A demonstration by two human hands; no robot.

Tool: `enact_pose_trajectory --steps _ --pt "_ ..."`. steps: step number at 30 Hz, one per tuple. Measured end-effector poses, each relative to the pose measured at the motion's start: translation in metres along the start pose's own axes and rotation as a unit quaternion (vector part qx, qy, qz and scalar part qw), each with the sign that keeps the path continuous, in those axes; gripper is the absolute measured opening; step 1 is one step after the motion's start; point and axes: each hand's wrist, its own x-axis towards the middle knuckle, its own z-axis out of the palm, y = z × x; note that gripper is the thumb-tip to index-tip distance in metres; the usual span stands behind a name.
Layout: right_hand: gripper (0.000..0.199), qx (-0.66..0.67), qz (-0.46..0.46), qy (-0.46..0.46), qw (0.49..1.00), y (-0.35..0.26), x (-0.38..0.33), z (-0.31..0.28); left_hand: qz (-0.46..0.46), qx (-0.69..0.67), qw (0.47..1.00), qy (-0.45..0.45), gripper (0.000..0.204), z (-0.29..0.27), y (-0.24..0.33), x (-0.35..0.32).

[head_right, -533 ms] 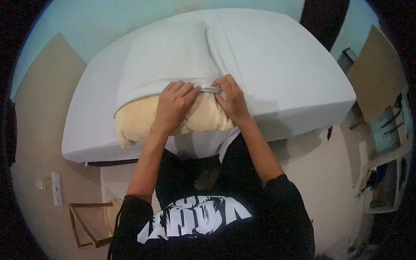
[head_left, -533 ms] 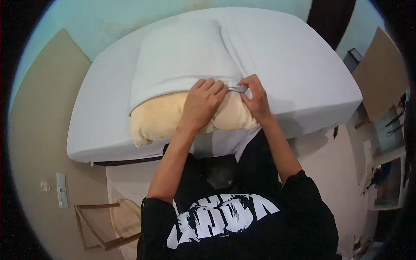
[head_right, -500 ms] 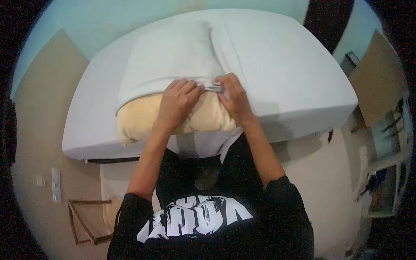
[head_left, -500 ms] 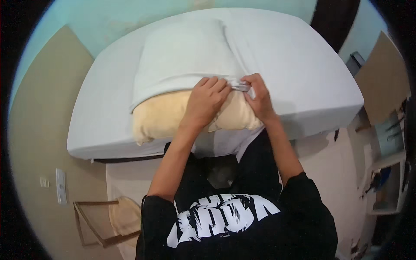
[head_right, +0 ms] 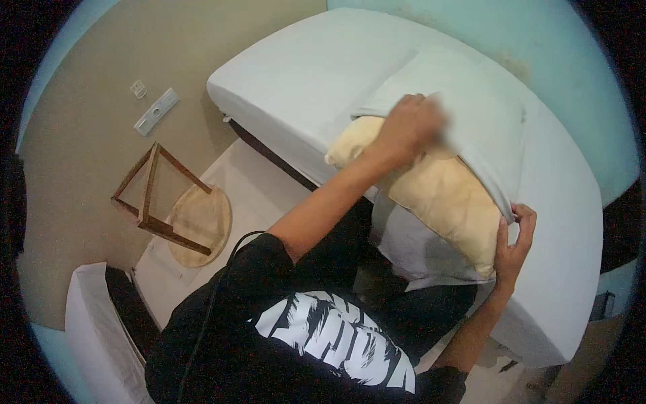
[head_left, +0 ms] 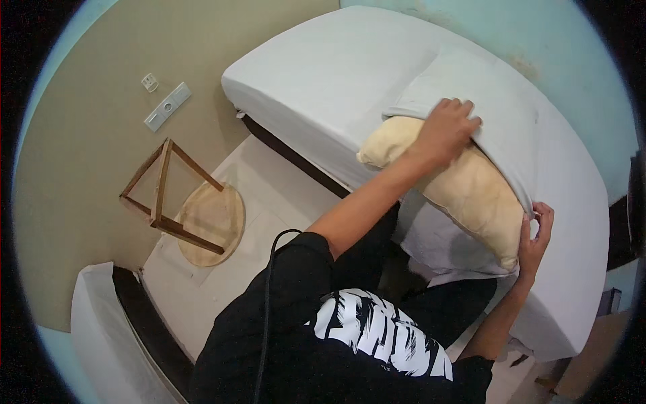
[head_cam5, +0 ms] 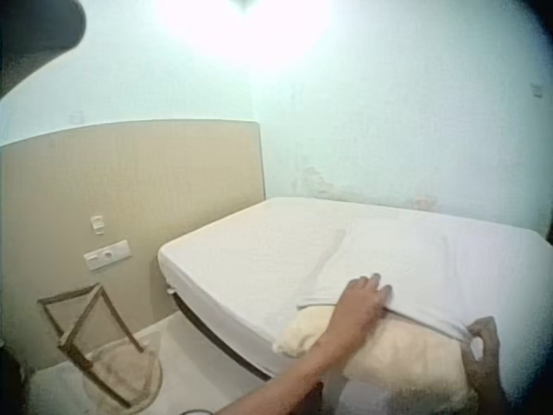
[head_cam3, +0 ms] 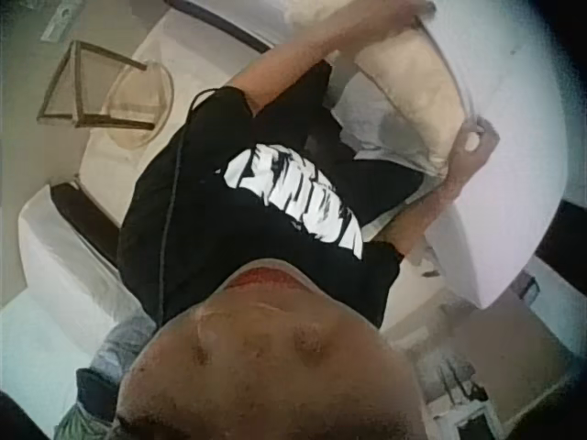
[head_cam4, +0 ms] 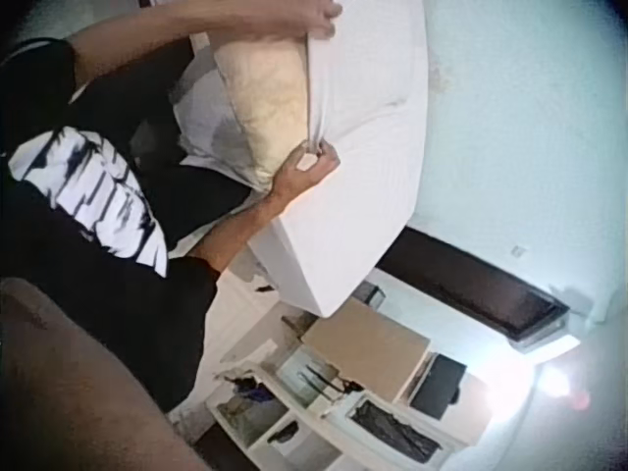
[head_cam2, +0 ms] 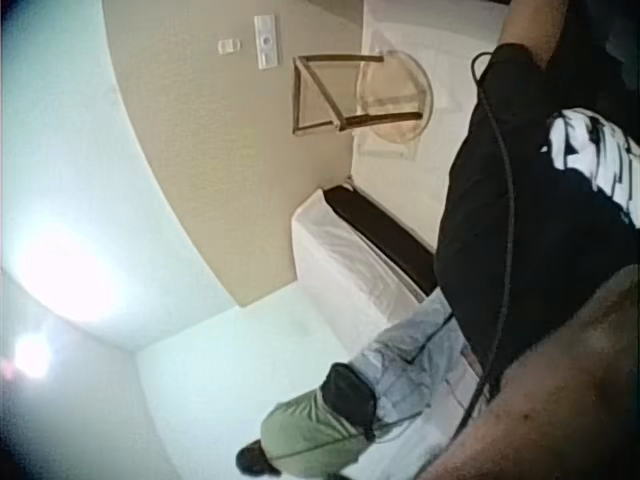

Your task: Putting a white pillowcase on a yellow pillow and placing it on a bed.

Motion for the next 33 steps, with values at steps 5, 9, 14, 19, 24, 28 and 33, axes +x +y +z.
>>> enact_pose_trajectory --steps 5,9,14,19,24,28,33 --pt "0.019 -0.052 0.039 -0.021 0.998 -0.042 0.018 0.009 0.021 -0.009 1.000 -0.002 0.029 -0.013 -0.017 -0.011" --pt "0.011 -0.039 0.008 -0.010 0.999 -0.035 0.014 -0.001 0.075 -0.001 0.997 0.008 0.015 -0.018 -0.015 -0.016" --pt "0.012 -0.069 0.024 -0.018 0.997 -0.036 0.018 -0.001 0.024 -0.066 0.997 0.014 0.021 -0.026 -0.038 -0.020" --pt "0.025 -0.093 -0.014 -0.011 0.996 -0.048 0.038 0.024 -0.083 -0.091 0.992 -0.014 0.035 -0.035 -0.064 -0.034" --pt "0.021 -0.109 -0.012 -0.024 0.994 -0.048 0.038 0.028 -0.076 -0.068 0.994 -0.044 0.033 -0.034 -0.061 -0.044" --pt "0.019 -0.059 0.029 -0.060 0.996 -0.049 0.026 0.023 -0.033 -0.046 0.998 -0.017 0.033 -0.036 -0.058 -0.054" --pt "0.019 -0.074 -0.044 -0.023 0.996 -0.066 0.051 0.036 -0.104 -0.192 0.975 -0.051 0.036 -0.038 -0.064 -0.039"
